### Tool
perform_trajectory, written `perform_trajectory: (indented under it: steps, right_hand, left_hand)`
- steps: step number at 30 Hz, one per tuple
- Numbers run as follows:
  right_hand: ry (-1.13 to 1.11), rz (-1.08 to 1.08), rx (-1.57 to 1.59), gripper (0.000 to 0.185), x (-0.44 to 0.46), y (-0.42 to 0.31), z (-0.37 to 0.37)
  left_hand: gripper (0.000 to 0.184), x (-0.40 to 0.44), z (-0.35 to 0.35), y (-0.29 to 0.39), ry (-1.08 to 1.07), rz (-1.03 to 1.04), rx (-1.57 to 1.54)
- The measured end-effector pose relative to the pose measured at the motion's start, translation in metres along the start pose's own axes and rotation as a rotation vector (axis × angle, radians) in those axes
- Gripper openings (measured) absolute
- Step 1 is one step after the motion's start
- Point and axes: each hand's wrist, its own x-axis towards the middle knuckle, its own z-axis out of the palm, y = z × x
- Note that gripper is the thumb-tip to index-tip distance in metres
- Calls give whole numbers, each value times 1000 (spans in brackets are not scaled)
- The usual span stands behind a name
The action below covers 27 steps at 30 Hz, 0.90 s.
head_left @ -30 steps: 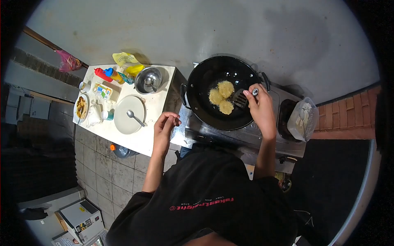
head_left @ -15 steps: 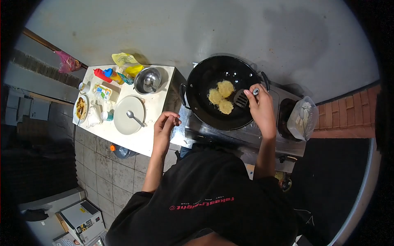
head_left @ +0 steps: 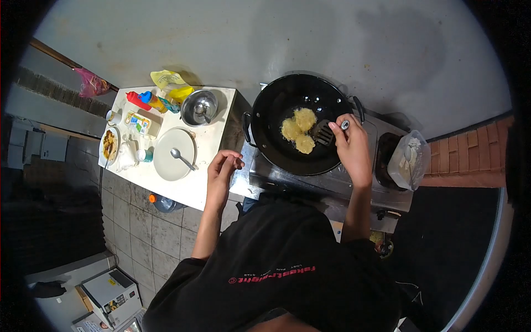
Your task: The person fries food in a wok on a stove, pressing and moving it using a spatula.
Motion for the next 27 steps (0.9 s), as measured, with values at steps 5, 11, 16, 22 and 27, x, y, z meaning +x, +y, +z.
perform_trajectory:
  steps: [5,11,16,22,27]
  right_hand:
    - [-5,87,43,18,-1,-5,-2]
    - [-7,28,8,18,-3,2,0]
    - [-31,162,67,18,-4,-5,-3]
    - [-48,90,-2,18,-3,-6,-3]
    - [-8,79,4,19,-3,-10,-4]
  left_hand:
    - [17,0,-1,-1,-3,-4,19]
    - [16,-1,-1,-2,4,-7,-10]
    - [17,-1,-1,-2,1,-1,-15]
    - [17,-3,0,0,11,-5,-25]
    - [17,-5,1,5,1,6,-1]
